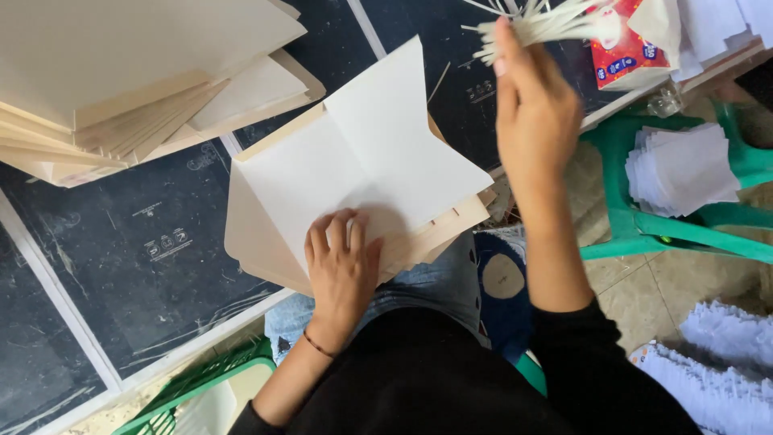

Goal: The person sits on a chair and repeatedly inserts white paper sheets into brown book covers. They align the paper, fold the cover flaps over it, and place the completed items into a growing stack on their lap.

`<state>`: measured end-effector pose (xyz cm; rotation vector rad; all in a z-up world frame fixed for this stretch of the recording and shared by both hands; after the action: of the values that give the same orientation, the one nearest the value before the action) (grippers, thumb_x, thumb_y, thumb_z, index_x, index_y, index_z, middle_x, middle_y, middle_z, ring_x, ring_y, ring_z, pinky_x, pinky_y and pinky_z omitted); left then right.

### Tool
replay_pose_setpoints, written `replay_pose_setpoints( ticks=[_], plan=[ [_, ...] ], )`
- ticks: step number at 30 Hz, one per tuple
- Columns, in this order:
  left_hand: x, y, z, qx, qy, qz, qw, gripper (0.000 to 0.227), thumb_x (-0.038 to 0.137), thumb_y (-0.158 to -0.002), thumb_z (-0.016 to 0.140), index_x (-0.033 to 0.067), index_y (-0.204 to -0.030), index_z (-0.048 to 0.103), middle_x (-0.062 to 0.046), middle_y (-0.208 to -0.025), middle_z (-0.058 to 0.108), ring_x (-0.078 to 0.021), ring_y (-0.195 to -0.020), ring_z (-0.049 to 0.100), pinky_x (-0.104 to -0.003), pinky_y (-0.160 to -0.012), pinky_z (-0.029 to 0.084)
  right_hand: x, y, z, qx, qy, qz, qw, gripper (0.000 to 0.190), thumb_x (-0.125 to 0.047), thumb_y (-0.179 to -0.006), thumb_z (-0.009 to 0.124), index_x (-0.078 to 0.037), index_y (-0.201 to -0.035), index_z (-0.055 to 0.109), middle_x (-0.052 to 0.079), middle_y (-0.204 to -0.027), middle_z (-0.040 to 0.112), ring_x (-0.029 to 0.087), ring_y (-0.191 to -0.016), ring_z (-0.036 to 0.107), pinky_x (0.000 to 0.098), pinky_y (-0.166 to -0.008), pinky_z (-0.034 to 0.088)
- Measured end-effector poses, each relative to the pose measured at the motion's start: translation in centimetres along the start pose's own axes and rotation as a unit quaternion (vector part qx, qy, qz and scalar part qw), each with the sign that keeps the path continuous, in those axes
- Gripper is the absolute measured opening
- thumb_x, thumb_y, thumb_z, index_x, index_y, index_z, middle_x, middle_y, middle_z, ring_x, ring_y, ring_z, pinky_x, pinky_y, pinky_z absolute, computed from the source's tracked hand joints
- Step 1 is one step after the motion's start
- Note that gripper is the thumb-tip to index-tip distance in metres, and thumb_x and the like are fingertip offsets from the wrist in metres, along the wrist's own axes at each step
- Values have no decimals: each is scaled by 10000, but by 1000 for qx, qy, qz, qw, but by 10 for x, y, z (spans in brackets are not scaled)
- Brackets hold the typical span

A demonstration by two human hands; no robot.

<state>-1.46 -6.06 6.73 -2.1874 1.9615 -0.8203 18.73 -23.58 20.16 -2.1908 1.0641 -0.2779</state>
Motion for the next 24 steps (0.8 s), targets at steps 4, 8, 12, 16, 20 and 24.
replay_pose_setpoints(
  ticks=[4,8,12,16,20,24],
  plan=[
    [-13,-10,2,-39,-7,29,999,726,476,-955,819,271,-1601,562,-66,-1336,581,-357,-1154,552,-517,-1006,494,-41,0,6,-134,-47,-10,990,616,73,-1018,770,-250,-1538,699,94,-1191,634,351,-804,673,502,-639,503],
    [-19,-10,10,-62,-32,34,997,780,547,-975,793,368,-1656,459,-128,-1682,447,-411,-1542,436,-700,-1247,321,-71,34,84,-253,-26,-105,961,465,-119,-1085,721,-226,-1534,661,103,-1063,630,95,-426,365,230,-309,337],
    [-23,-8,16,-65,-44,38,996,810,636,-972,775,419,-1668,423,-94,-1709,446,-415,-1570,418,-757,-1229,317,-78,24,144,-314,64,-91,943,496,-114,-1029,630,-217,-1514,612,175,-1165,655,408,-442,612,501,-383,479],
    [-23,-9,16,-64,-39,31,997,738,644,-1021,725,423,-1667,442,-91,-1714,444,-418,-1576,412,-761,-1230,295,-77,-1,163,-303,51,-83,948,462,-146,-1043,607,-257,-1487,667,185,-1298,658,487,-547,684,570,-443,533],
    [-25,-10,14,-82,-13,23,996,746,608,-1021,753,411,-1672,447,-98,-1721,431,-424,-1585,396,-767,-1251,257,-61,-22,96,-156,56,-105,981,455,-219,-1061,744,-317,-1500,676,64,-1031,590,357,-550,643,517,-397,502],
    [-25,-8,10,-100,1,24,995,752,610,-1025,768,407,-1677,454,-106,-1722,425,-427,-1586,382,-776,-1244,255,-66,7,33,-209,-93,-158,961,422,-32,-1139,761,-180,-1534,735,89,-1092,646,242,-742,605,380,-600,518]
  ],
)
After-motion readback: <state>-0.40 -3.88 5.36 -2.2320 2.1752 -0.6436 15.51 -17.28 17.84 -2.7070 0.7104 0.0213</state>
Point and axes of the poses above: each hand's wrist, its own y-axis away from the middle knuckle, its own z-axis out of the palm, x = y × z, the point moved 5 cm from there along -y, towards the middle knuckle
